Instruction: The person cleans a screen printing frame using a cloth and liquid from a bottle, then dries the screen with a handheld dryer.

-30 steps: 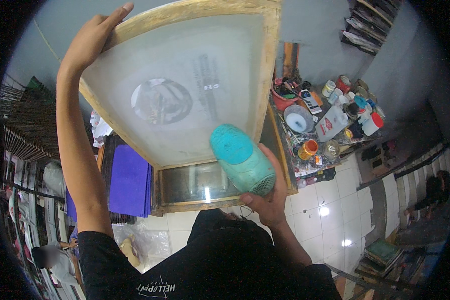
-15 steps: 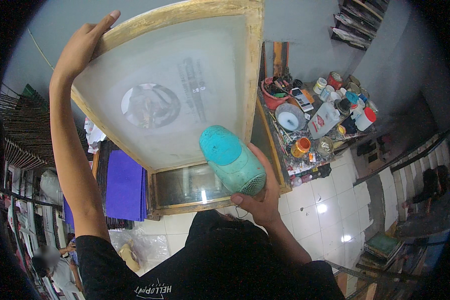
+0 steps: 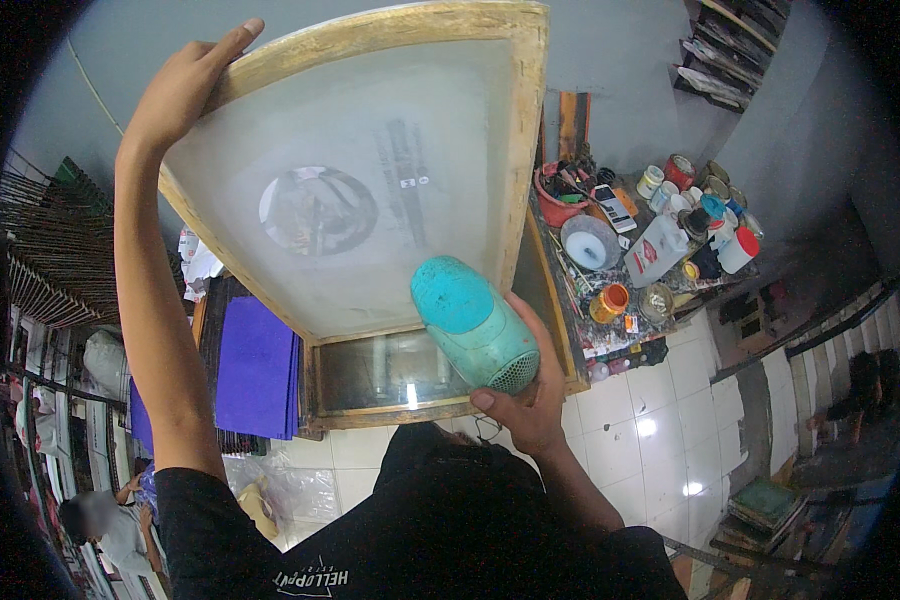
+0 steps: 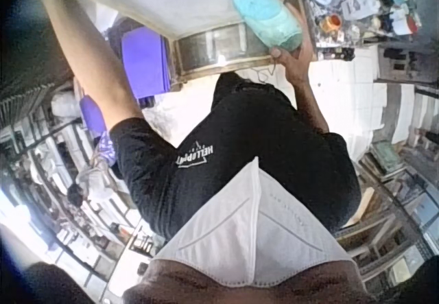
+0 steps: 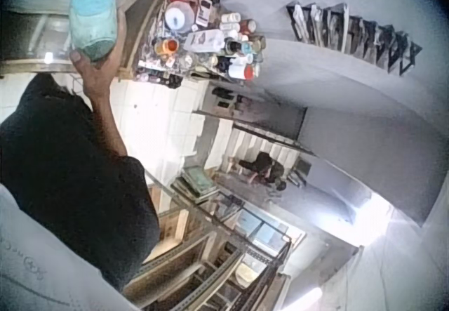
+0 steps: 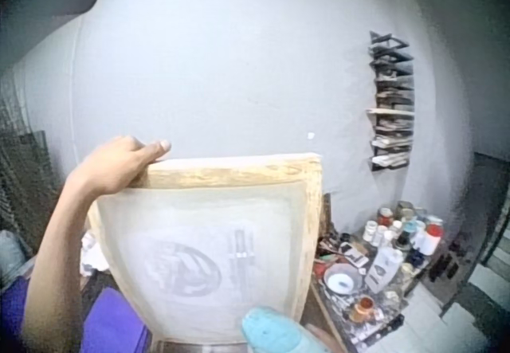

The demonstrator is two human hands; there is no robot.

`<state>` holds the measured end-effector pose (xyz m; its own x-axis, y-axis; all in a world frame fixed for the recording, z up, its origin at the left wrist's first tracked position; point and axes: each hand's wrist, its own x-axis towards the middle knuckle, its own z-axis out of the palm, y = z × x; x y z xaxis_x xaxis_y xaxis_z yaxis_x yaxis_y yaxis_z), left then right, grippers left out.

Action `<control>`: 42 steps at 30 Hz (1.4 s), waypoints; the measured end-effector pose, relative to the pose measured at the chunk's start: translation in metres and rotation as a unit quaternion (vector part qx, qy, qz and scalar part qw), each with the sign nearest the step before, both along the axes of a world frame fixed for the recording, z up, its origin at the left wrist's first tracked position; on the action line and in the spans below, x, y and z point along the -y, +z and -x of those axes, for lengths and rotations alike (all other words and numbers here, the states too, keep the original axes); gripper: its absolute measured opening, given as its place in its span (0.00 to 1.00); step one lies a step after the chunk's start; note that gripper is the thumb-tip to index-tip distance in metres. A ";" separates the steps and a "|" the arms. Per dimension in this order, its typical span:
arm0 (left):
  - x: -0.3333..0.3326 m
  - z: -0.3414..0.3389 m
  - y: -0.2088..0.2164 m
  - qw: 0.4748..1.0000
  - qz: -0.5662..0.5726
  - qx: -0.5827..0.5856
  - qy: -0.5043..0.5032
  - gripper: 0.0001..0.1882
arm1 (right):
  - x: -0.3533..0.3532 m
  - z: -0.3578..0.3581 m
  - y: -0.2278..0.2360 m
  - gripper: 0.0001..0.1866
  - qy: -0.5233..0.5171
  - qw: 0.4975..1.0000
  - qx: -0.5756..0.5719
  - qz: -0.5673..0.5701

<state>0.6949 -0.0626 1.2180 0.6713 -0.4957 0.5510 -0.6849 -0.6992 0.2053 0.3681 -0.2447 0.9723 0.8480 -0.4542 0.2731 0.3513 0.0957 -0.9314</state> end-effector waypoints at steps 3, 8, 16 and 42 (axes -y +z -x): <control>0.002 0.002 0.000 0.999 0.001 -0.018 0.033 0.43 | 0.000 0.000 -0.001 0.55 0.000 1.000 -0.001 0.008; 0.000 -0.005 -0.005 0.998 -0.009 0.053 -0.044 0.43 | -0.002 -0.001 0.001 0.55 -0.005 1.000 -0.003 0.003; 0.002 -0.006 -0.002 1.000 0.017 -0.012 -0.001 0.44 | -0.002 -0.003 -0.002 0.54 -0.003 1.000 0.002 0.011; 0.001 -0.008 -0.003 1.000 0.008 -0.005 0.008 0.46 | -0.004 -0.004 0.000 0.54 -0.006 1.000 -0.004 -0.001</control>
<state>0.7027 -0.0641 1.2151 0.6845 -0.4764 0.5518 -0.6716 -0.7066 0.2231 0.3716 -0.2403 0.9726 0.8445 -0.4652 0.2651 0.3448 0.0937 -0.9340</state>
